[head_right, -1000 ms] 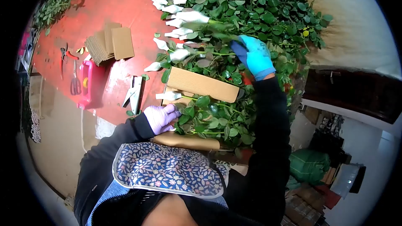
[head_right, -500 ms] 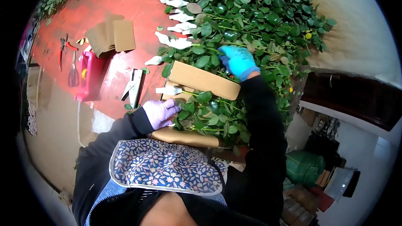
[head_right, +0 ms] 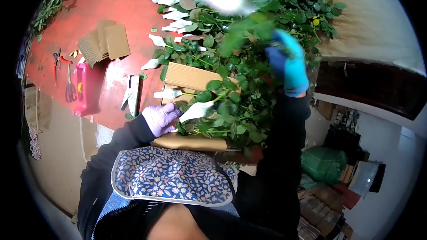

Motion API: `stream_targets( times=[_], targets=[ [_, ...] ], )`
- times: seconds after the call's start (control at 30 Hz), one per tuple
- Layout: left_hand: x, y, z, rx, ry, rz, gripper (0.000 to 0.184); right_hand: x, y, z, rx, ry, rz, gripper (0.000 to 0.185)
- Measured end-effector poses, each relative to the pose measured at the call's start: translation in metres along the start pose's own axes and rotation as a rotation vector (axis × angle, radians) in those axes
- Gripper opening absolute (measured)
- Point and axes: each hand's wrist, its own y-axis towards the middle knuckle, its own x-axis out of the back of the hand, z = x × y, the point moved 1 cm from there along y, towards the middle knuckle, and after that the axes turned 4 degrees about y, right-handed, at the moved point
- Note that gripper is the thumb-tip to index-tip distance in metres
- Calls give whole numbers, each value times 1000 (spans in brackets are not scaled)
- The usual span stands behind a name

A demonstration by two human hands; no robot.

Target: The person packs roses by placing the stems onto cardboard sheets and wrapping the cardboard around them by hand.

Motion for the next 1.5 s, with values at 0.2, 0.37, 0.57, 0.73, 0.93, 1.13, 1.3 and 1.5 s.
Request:
stream_targets(
  times=[0.2,0.37,0.57,0.73,0.93,1.13,1.3,1.5],
  targets=[
    [8,3,-4,21,42,19,46,35,17,68,-79,-63,-407,28],
    [5,-1,-6,24,55,23,67,95,-31,113,-153,483,-184,39],
    [-8,-2,2,37,46,-36,77,-18,-62,78,-423,281,1164,41],
    [-9,5,9,-191,95,-392,69,-82,-73,14,-155,373,862,31],
    [2,1,-1,72,8,46,63,-54,-24,56,-1181,1025,641,25],
    [-13,-10,9,17,-172,-183,62,-87,-80,66,-62,-253,889,36],
    [-2,-23,17,37,-372,-217,38,-95,-109,41,-10,-303,686,36],
    [7,-31,26,393,-645,-241,29,-98,-127,36,-40,-248,637,39]
  ],
)
